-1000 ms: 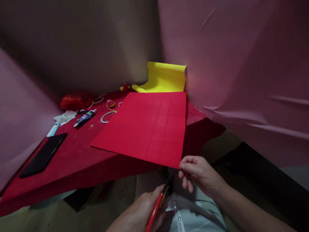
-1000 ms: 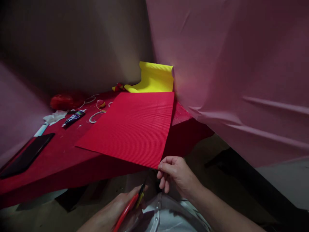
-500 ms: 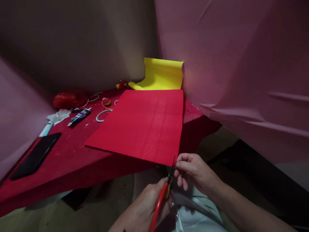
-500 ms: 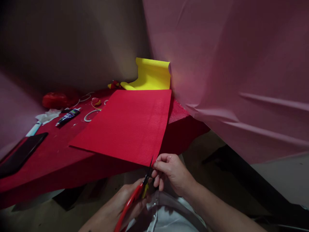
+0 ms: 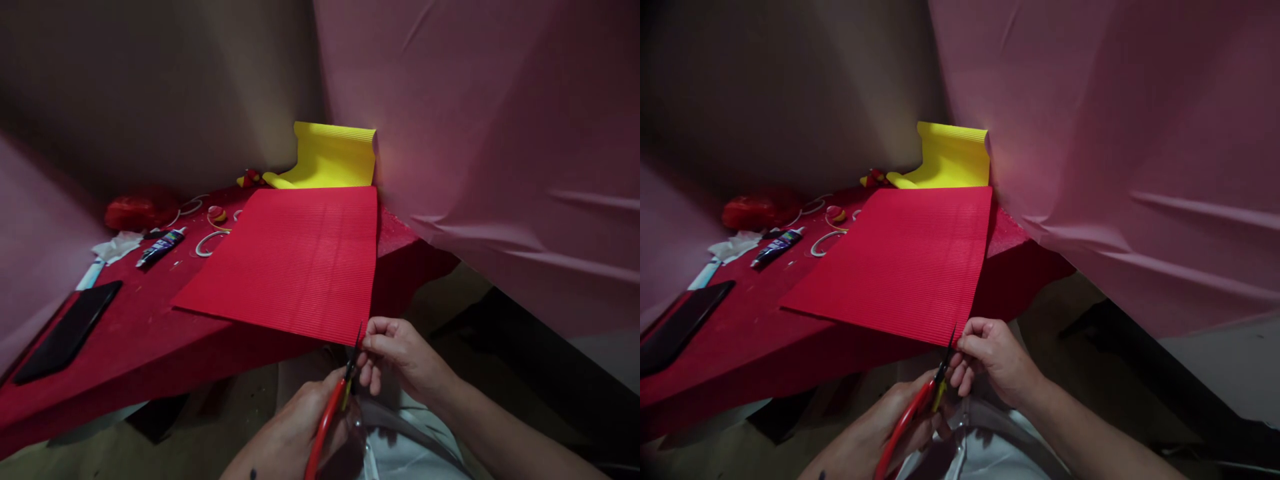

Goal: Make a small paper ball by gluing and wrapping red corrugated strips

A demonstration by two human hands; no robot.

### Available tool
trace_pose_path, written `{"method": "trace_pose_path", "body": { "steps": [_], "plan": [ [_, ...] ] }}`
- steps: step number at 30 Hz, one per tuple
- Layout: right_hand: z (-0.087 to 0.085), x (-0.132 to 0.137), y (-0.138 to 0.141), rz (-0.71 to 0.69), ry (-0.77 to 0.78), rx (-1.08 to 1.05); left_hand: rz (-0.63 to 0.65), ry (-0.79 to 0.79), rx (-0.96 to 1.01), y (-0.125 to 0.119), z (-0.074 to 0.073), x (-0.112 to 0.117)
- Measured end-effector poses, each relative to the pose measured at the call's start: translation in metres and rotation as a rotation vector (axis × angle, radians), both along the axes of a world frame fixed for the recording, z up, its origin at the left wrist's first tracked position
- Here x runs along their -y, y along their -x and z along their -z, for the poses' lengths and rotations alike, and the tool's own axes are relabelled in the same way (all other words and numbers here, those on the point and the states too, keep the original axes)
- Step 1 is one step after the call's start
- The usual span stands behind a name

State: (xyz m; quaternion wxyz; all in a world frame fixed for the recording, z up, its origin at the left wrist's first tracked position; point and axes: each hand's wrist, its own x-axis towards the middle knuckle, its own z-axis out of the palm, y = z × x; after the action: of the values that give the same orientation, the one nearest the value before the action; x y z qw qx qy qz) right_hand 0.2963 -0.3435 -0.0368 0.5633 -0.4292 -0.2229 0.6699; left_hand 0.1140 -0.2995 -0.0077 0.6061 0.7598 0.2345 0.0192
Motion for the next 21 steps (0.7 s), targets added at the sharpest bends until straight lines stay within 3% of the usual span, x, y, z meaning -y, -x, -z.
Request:
{"method": "trace_pose_path", "body": {
  "steps": [5, 9, 16, 21],
  "plan": [
    [0.001, 0.000, 0.000, 0.001, -0.019, -0.019, -0.062, 0.056, 0.032, 0.004, 0.024, 0.002],
    [0.004, -0.001, 0.000, -0.001, -0.022, -0.029, -0.127, 0.090, 0.012, 0.005, 0.032, 0.002],
    [0.007, 0.000, 0.000, -0.024, -0.027, -0.070, -0.164, 0.144, -0.065, 0.005, 0.031, 0.003],
    [0.005, -0.001, -0.002, -0.040, -0.005, -0.025, -0.132, 0.095, -0.070, 0.006, 0.010, 0.002]
  ]
}}
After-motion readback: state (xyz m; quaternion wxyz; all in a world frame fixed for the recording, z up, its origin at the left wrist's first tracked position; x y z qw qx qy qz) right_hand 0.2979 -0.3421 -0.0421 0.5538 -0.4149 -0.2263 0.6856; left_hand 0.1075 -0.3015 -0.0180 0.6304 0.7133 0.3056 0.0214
